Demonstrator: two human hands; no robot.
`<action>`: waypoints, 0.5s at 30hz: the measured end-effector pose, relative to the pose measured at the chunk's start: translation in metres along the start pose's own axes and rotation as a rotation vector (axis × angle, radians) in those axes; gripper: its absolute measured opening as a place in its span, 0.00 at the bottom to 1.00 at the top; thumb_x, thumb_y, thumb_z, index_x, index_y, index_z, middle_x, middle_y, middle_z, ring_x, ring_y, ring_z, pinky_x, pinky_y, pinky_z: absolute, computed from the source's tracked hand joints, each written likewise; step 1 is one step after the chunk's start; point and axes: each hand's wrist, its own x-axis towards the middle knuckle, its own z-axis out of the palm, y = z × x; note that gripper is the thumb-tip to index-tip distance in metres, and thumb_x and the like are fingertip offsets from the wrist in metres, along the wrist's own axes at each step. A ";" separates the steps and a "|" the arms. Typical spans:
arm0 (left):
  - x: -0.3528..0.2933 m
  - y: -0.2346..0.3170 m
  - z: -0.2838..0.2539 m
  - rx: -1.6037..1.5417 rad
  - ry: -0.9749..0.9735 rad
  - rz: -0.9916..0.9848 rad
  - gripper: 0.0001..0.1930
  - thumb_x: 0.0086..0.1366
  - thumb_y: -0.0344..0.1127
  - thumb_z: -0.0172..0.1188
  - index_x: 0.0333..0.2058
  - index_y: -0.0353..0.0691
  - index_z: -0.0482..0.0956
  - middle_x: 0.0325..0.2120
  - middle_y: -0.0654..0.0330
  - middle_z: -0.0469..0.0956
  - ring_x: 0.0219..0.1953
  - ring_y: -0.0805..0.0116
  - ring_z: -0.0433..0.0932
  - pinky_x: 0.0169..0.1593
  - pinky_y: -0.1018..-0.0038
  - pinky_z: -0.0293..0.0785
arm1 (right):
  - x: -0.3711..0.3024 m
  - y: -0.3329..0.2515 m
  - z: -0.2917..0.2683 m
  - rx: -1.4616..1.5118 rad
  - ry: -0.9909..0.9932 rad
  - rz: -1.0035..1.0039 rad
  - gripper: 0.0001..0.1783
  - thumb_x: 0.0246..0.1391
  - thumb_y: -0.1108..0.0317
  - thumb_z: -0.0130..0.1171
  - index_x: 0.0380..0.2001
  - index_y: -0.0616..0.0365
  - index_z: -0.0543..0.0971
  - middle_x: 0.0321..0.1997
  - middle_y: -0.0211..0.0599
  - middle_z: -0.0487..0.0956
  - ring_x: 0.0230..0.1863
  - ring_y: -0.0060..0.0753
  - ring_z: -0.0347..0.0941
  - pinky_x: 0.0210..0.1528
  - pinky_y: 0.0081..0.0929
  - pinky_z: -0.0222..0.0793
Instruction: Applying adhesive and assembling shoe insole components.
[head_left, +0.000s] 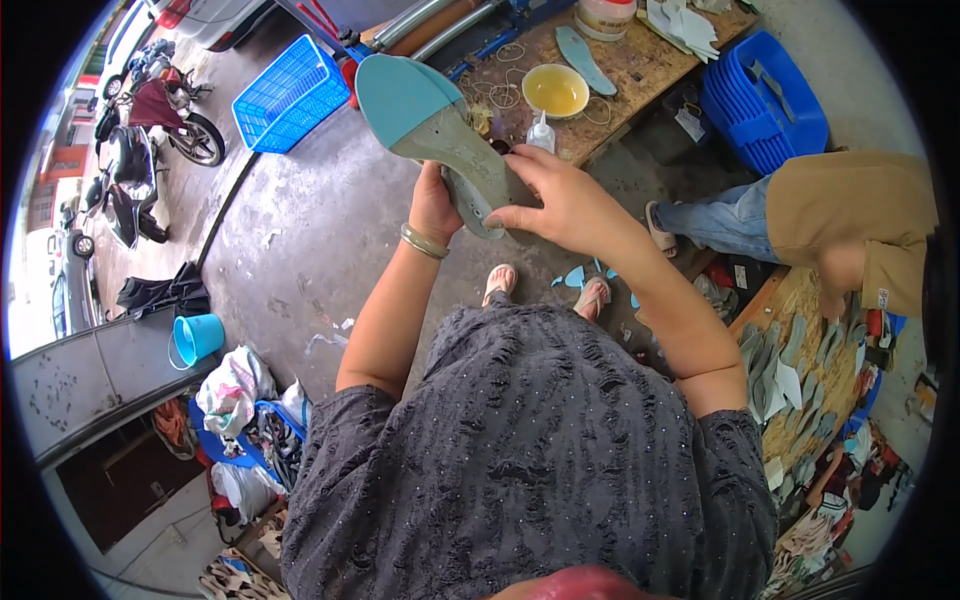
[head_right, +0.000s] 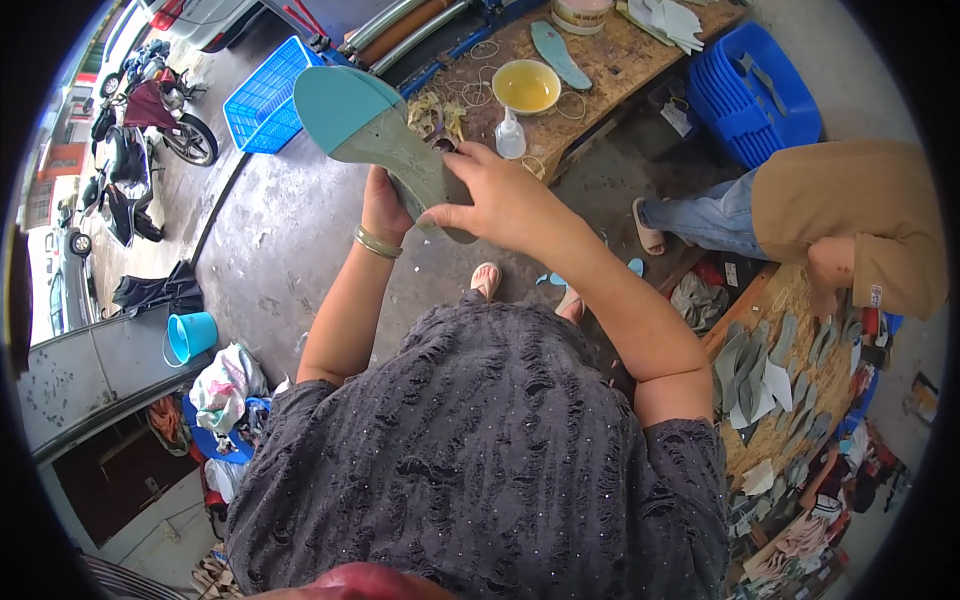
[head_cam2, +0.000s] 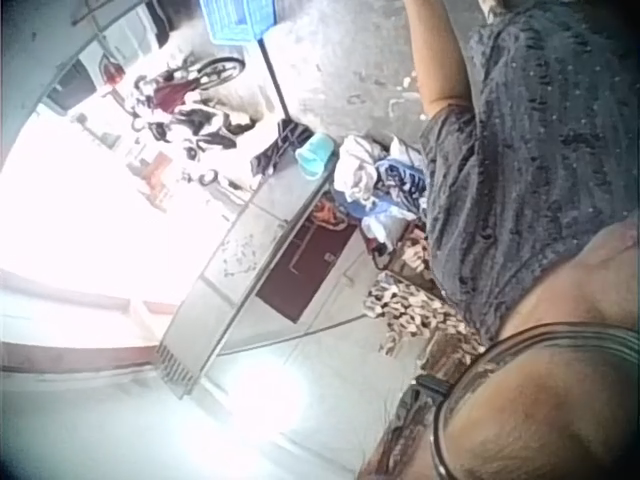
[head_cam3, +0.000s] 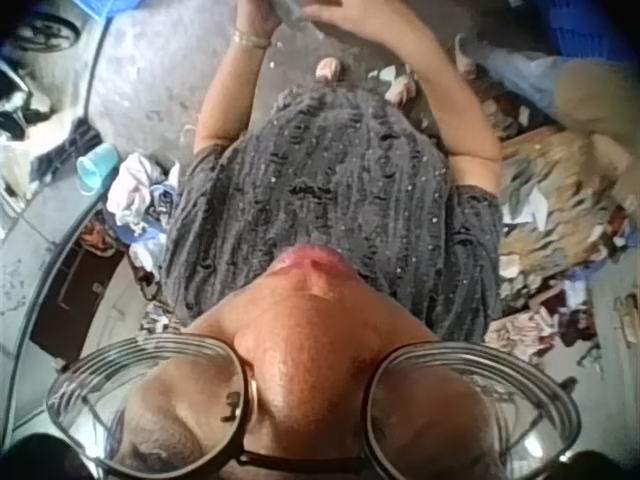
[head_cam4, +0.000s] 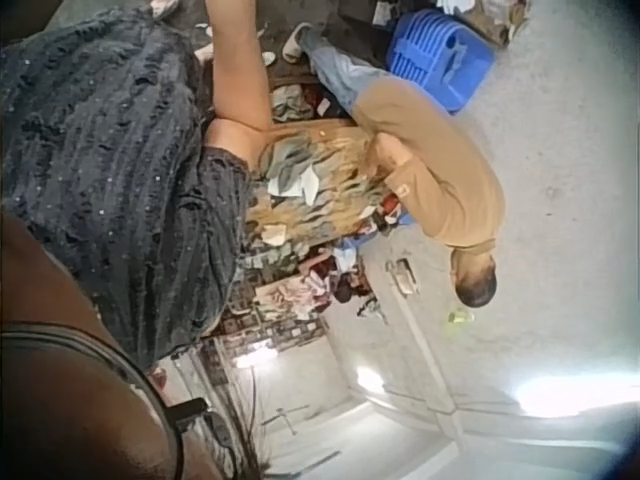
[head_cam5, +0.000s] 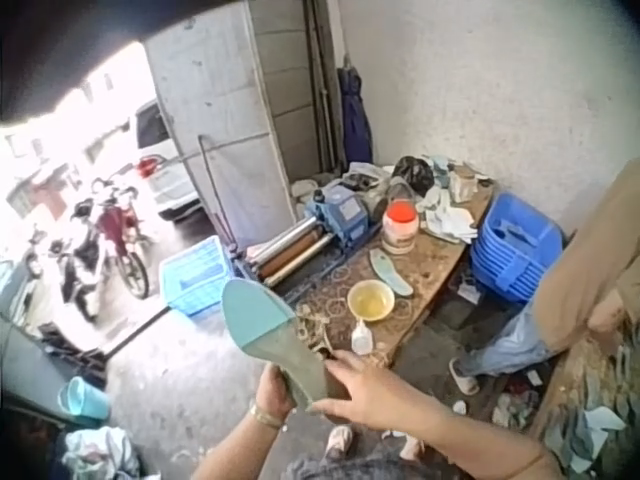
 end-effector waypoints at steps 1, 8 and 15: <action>0.000 -0.002 -0.005 -0.083 -0.043 -0.045 0.24 0.65 0.48 0.49 0.53 0.38 0.69 0.49 0.53 0.75 0.50 0.58 0.75 0.54 0.60 0.72 | -0.005 -0.002 0.002 0.006 -0.006 0.008 0.35 0.47 0.50 0.66 0.52 0.63 0.72 0.51 0.50 0.75 0.46 0.46 0.77 0.49 0.34 0.71; -0.032 -0.002 -0.043 -0.192 -0.049 0.009 0.18 0.65 0.44 0.51 0.47 0.37 0.72 0.39 0.55 0.75 0.44 0.59 0.78 0.51 0.63 0.76 | -0.016 0.040 0.013 0.698 0.325 0.340 0.19 0.56 0.68 0.59 0.50 0.62 0.74 0.44 0.42 0.79 0.35 0.29 0.78 0.37 0.25 0.74; -0.056 -0.009 -0.049 -0.315 0.106 -0.080 0.14 0.63 0.38 0.55 0.42 0.34 0.71 0.33 0.58 0.70 0.39 0.60 0.78 0.40 0.71 0.82 | -0.016 0.258 0.148 0.204 0.294 0.484 0.51 0.39 0.59 0.71 0.64 0.58 0.55 0.65 0.52 0.61 0.65 0.52 0.59 0.62 0.39 0.58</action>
